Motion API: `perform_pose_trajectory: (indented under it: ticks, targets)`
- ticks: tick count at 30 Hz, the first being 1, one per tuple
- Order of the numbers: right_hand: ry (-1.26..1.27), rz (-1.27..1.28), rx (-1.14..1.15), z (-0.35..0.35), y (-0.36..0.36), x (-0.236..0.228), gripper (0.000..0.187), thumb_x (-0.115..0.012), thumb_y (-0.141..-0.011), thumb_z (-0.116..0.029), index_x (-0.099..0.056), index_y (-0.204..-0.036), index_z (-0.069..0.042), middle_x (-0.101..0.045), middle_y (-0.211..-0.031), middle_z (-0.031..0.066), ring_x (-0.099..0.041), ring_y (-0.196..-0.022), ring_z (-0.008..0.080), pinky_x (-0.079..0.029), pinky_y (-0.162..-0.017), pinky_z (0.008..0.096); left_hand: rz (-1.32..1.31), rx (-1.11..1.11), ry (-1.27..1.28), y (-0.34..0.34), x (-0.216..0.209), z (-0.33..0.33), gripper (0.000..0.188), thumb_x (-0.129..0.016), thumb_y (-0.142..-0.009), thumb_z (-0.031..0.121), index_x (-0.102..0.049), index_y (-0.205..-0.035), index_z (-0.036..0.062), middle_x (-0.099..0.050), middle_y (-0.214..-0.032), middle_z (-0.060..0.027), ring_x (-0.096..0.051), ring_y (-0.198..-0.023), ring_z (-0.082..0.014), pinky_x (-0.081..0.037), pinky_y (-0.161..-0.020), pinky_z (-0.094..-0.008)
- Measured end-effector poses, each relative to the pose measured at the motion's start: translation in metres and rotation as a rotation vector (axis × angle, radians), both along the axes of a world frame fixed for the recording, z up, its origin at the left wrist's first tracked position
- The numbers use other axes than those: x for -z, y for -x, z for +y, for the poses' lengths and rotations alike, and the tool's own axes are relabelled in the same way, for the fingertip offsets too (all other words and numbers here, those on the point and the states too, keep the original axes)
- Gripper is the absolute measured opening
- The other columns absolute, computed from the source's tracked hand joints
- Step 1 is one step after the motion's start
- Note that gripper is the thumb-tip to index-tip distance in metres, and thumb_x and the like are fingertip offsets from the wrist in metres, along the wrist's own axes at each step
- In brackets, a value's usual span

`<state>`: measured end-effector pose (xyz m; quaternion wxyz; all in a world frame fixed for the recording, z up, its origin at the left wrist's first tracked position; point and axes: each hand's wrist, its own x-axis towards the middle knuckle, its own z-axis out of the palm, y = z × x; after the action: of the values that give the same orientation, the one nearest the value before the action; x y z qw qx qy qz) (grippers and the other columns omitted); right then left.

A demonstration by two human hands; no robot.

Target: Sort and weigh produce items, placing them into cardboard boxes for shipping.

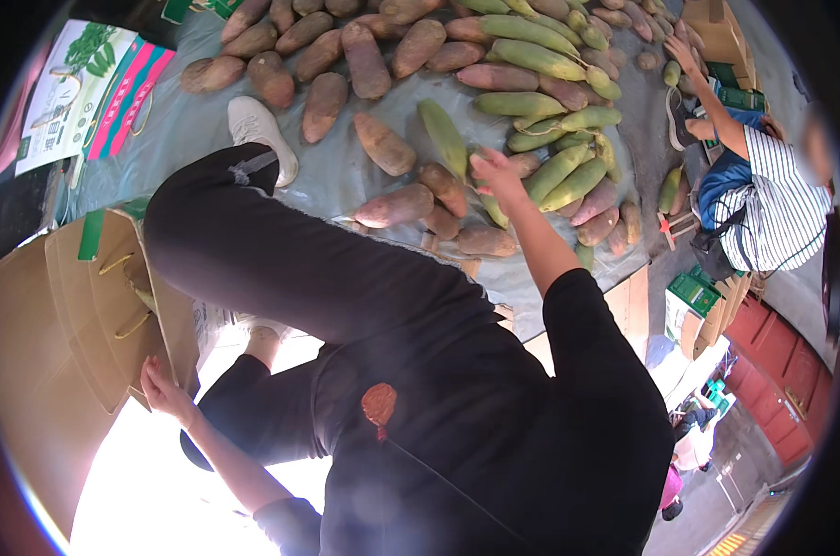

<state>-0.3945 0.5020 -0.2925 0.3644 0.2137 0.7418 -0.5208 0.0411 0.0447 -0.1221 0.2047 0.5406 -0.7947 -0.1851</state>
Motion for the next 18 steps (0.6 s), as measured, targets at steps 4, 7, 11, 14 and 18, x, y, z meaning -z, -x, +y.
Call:
perform_pose_trajectory:
  ticks: [4,7,11,14,18]
  targets:
    - [-0.183,0.231,-0.262,0.017,0.002,0.031,0.044,-0.067,-0.076,-0.026,-0.058,-0.111,-0.002,-0.064,-0.098,0.011,-0.06,-0.09,0.0204,-0.047,-0.078,0.0314,0.12,-0.031,-0.014,-0.009,0.005,0.005,0.026,-0.046,-0.095,0.016,-0.06,-0.108,-0.0024,-0.064,-0.101,-0.0121,-0.06,-0.094,-0.0182,-0.047,-0.085,-0.029]
    - [-0.324,0.321,-0.416,0.032,-0.009,0.07,0.038,-0.067,-0.073,-0.025,-0.062,-0.103,-0.002,-0.065,-0.094,0.014,-0.062,-0.089,0.0233,-0.048,-0.079,0.0322,0.175,-0.093,-0.019,-0.014,0.005,0.007,0.025,-0.047,-0.095,0.015,-0.06,-0.107,-0.0028,-0.063,-0.101,-0.0126,-0.06,-0.094,-0.0177,-0.047,-0.084,-0.0289]
    - [-0.348,0.253,-0.423,0.029,-0.018,0.075,0.033,-0.066,-0.072,-0.023,-0.065,-0.097,-0.002,-0.067,-0.088,0.0149,-0.064,-0.085,0.026,-0.048,-0.078,0.0327,0.195,0.018,0.006,-0.008,0.01,0.01,0.022,-0.048,-0.094,0.012,-0.061,-0.104,-0.0028,-0.061,-0.1,-0.0119,-0.06,-0.093,-0.0178,-0.047,-0.083,-0.0286]
    - [-0.396,0.268,-0.453,0.026,-0.014,0.09,0.032,-0.066,-0.071,-0.024,-0.067,-0.095,-0.003,-0.067,-0.081,0.0131,-0.064,-0.077,0.023,-0.049,-0.073,0.0317,0.214,-0.04,-0.006,-0.006,0.008,0.009,0.022,-0.046,-0.094,0.01,-0.061,-0.105,-0.0022,-0.061,-0.099,-0.0118,-0.06,-0.093,-0.018,-0.048,-0.082,-0.0285]
    - [-0.298,0.073,-0.426,-0.002,-0.012,0.065,0.032,-0.066,-0.076,-0.022,-0.063,-0.104,-0.007,-0.064,-0.078,0.0026,-0.058,-0.066,0.0131,-0.048,-0.056,0.031,0.109,-0.004,0.063,-0.005,0.002,0.013,0.018,-0.05,-0.091,0.007,-0.064,-0.1,0.0009,-0.064,-0.092,-0.0099,-0.06,-0.087,-0.0186,-0.046,-0.08,-0.0298]
